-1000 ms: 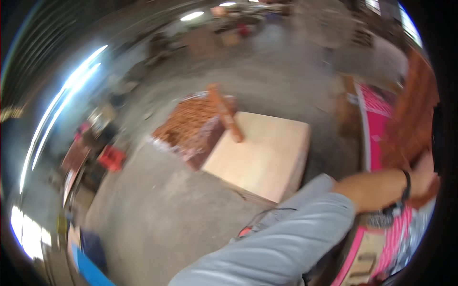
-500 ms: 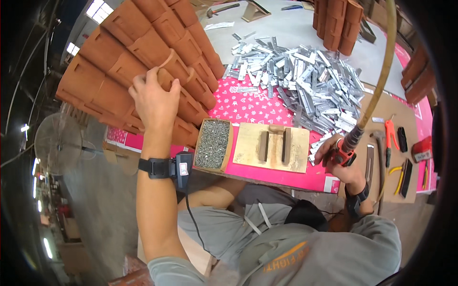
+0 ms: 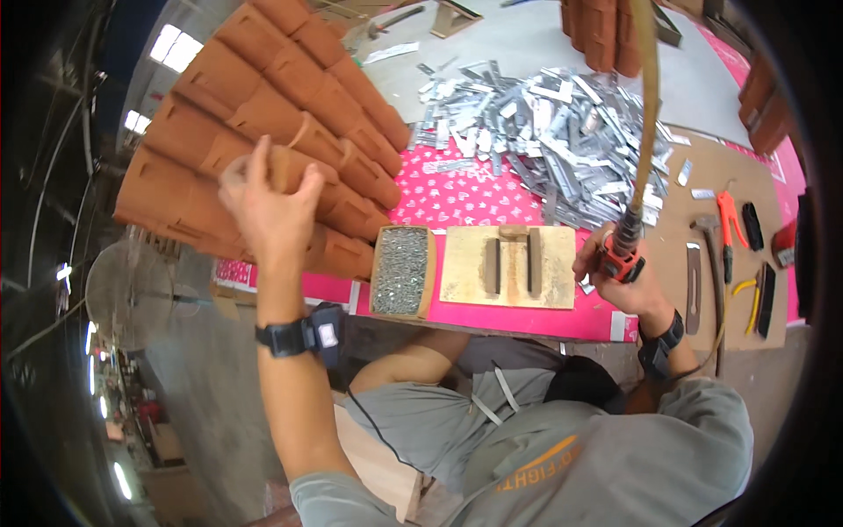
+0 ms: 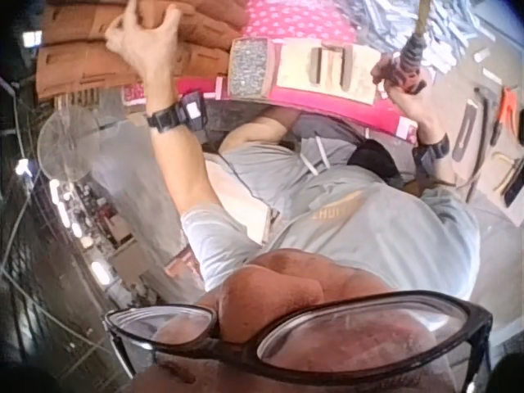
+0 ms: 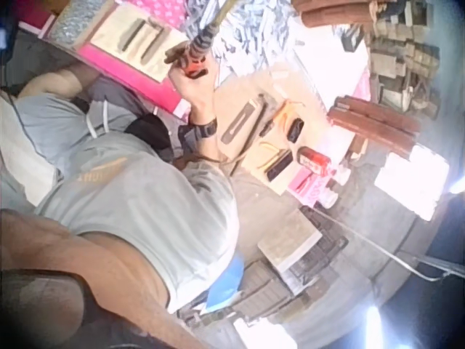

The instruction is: Assembling small wooden furniture components by attaching metal plates with screws and finishing the surface.

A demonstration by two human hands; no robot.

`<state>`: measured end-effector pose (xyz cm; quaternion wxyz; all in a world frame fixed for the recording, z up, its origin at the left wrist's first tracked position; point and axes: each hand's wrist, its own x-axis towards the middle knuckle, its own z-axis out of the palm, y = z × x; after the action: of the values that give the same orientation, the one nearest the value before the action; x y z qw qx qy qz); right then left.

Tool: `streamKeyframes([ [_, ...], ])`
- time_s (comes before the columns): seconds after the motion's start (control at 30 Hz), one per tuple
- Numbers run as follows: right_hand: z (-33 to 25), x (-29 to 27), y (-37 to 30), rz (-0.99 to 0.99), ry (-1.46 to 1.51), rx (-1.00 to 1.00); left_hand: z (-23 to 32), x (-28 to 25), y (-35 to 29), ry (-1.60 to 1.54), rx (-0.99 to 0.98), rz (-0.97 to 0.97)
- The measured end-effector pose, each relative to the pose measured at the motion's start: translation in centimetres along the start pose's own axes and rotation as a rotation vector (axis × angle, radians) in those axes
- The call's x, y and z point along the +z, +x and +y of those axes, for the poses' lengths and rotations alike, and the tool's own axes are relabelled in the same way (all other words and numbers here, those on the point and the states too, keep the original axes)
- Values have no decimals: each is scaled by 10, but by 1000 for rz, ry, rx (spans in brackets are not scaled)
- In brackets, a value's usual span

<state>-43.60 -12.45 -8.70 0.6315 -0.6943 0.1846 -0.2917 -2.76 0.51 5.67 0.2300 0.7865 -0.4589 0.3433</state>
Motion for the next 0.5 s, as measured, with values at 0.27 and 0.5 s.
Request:
streamKeyframes([
  [0.27, 0, -7, 5, 116, 45, 18, 70, -30, -74, -853, -313, -260],
  [0.5, 2, -7, 3, 181, -8, -52, 145, 54, -194, -825, -33, -98],
])
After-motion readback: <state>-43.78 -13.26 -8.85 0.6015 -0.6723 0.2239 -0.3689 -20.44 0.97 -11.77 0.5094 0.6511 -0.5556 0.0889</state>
